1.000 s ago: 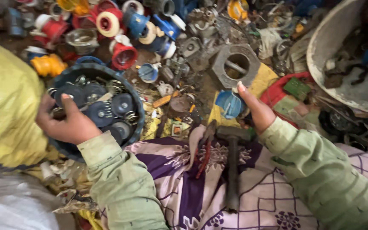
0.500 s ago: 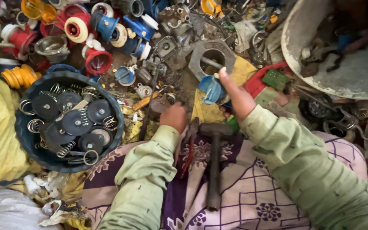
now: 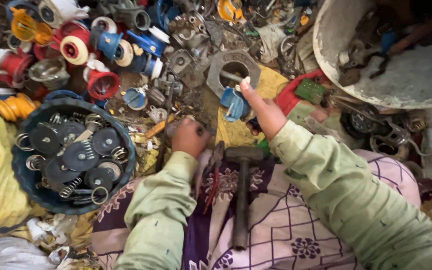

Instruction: The person sits on the ground and uses a hammer and pliers to disassemble small metal parts. They repeatedly strike the parts on a metal block, remove components, and place them into a nearby bucket.

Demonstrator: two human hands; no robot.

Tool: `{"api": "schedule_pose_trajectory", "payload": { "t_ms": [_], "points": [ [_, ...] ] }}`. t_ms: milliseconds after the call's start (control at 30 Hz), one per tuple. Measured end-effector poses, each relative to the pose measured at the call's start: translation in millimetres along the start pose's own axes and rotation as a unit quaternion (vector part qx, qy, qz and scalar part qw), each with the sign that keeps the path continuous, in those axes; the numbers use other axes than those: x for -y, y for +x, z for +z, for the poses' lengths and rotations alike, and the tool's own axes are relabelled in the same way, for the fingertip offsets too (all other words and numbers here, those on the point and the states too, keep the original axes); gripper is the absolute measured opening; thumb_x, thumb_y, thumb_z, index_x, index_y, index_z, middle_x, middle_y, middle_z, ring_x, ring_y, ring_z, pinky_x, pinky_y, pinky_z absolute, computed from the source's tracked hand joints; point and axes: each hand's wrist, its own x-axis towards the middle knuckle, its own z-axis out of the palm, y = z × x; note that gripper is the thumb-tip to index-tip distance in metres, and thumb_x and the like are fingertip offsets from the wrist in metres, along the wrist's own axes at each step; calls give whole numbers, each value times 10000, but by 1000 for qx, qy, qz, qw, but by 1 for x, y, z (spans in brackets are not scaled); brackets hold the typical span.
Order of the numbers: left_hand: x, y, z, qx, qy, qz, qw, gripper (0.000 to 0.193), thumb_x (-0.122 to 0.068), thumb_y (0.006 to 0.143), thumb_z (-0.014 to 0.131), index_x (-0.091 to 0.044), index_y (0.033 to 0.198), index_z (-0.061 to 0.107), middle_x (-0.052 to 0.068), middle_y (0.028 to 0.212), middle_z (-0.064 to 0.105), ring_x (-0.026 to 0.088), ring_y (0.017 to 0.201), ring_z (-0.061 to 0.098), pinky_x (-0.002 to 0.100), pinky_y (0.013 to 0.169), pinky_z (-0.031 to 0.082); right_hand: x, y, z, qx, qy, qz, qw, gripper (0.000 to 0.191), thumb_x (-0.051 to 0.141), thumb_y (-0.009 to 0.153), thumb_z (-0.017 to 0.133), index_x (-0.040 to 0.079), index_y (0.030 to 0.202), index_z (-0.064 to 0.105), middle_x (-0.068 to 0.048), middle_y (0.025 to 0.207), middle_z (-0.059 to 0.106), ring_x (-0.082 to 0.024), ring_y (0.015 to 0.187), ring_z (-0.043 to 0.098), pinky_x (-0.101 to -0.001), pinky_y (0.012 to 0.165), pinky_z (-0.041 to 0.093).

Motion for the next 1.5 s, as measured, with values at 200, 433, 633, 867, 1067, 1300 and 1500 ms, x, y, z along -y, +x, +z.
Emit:
{"api": "schedule_pose_trajectory", "payload": {
  "t_ms": [200, 433, 633, 867, 1067, 1300, 1500],
  "points": [
    [40, 10, -40, -12, -679, -117, 725, 138, -111, 858, 613, -38, 961, 667, 119, 908, 723, 239, 770, 692, 371, 686, 568, -1, 1, -1, 4, -16, -9, 1000, 762, 789, 883, 488, 64, 752, 682, -28, 579, 540, -122, 450, 479, -280, 432, 371],
    [28, 12, -42, -142, -350, -87, 922, 127, -193, 879, 731, -68, 863, 712, 110, 831, 721, 235, 711, 691, 373, 674, 552, -3, 3, -1, -6, -27, -17, 999, 760, 776, 877, 500, 50, 746, 682, -42, 578, 539, -137, 446, 494, -306, 425, 382],
    [10, -5, -25, -119, 136, 66, 981, 100, -121, 779, 677, -122, 783, 776, 134, 933, 661, 375, 987, 642, 472, 787, 556, -1, 1, -1, -1, -38, -16, 999, 789, 774, 878, 488, 14, 756, 664, -59, 557, 533, -147, 428, 487, -309, 418, 379],
    [17, -8, 13, -15, 233, 37, 972, 141, -112, 849, 635, -86, 801, 765, 102, 1100, 650, 319, 1095, 613, 471, 773, 587, 5, -4, 2, -9, -33, -11, 999, 774, 759, 868, 525, 5, 770, 665, -61, 582, 539, -145, 436, 494, -307, 421, 380],
    [25, -8, 21, -36, 256, 60, 964, 132, -90, 816, 641, -75, 778, 766, 86, 1099, 665, 316, 1122, 640, 442, 759, 598, 5, -3, 2, -4, -26, -25, 999, 780, 774, 839, 541, 7, 799, 675, -50, 630, 556, -131, 449, 493, -311, 418, 382],
    [41, -5, -9, -3, -78, 5, 997, 24, -116, 750, 751, -92, 750, 749, 131, 897, 693, 314, 902, 657, 400, 801, 557, 1, 2, -1, 10, -9, -3, 1000, 832, 815, 854, 504, 2, 787, 666, -90, 606, 535, -151, 436, 490, -297, 418, 378],
    [48, 1, -32, 55, -734, -132, 664, 106, -35, 785, 601, -98, 865, 631, 98, 954, 723, 242, 855, 686, 368, 744, 554, 0, 7, -1, 40, 48, -13, 998, 702, 761, 912, 441, 103, 948, 684, -30, 691, 593, -144, 510, 522, -309, 432, 404]
  ]
}}
